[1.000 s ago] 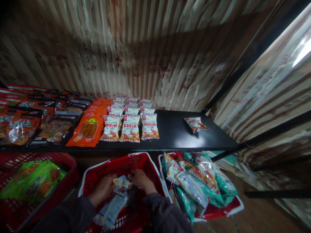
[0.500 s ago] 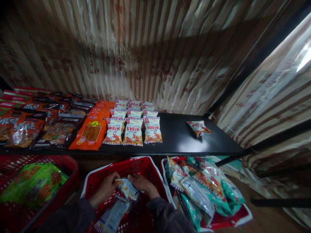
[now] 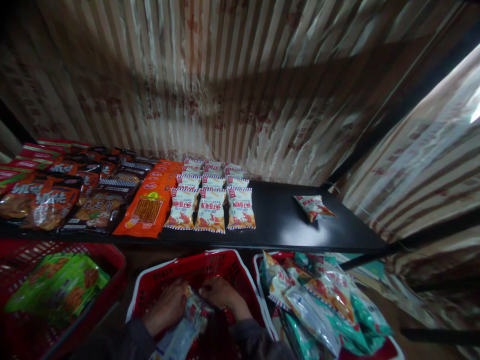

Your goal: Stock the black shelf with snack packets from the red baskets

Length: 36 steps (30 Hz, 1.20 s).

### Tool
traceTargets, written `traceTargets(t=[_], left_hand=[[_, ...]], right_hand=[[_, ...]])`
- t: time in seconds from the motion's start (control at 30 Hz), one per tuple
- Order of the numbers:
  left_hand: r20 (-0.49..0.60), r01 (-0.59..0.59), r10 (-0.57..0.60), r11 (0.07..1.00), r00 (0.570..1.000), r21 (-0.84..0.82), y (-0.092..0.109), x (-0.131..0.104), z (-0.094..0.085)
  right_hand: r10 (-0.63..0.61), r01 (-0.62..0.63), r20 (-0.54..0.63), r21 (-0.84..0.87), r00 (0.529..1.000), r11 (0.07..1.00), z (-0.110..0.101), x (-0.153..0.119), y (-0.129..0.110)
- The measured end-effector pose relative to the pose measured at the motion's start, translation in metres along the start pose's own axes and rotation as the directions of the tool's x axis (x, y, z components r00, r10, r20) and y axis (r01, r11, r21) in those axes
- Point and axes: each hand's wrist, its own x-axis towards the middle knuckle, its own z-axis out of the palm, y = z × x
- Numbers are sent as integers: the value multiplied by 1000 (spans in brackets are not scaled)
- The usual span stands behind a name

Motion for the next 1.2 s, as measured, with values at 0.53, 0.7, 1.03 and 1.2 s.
traceTargets(t=[0.53,0.7,1.03,1.2], left_hand=[[-685,-288,-27,895,728,-341,71,49,-141],[-631,-223,-88,891,770,-396,75,63,-142],[-621,-183,-147,881,770,-436,73,69,-142],[-546,-125,-192,862,816,-491,72,71,-156]], right_hand=[[-293,406,-780,-55,553,912,-66,38,-165],[-228,349,-776,-12,588,937,-64,49,-163],[-219,327,-759,-8,613,945,-72,59,-160],[-221,345,-761,4,610,939,-73,66,-167]])
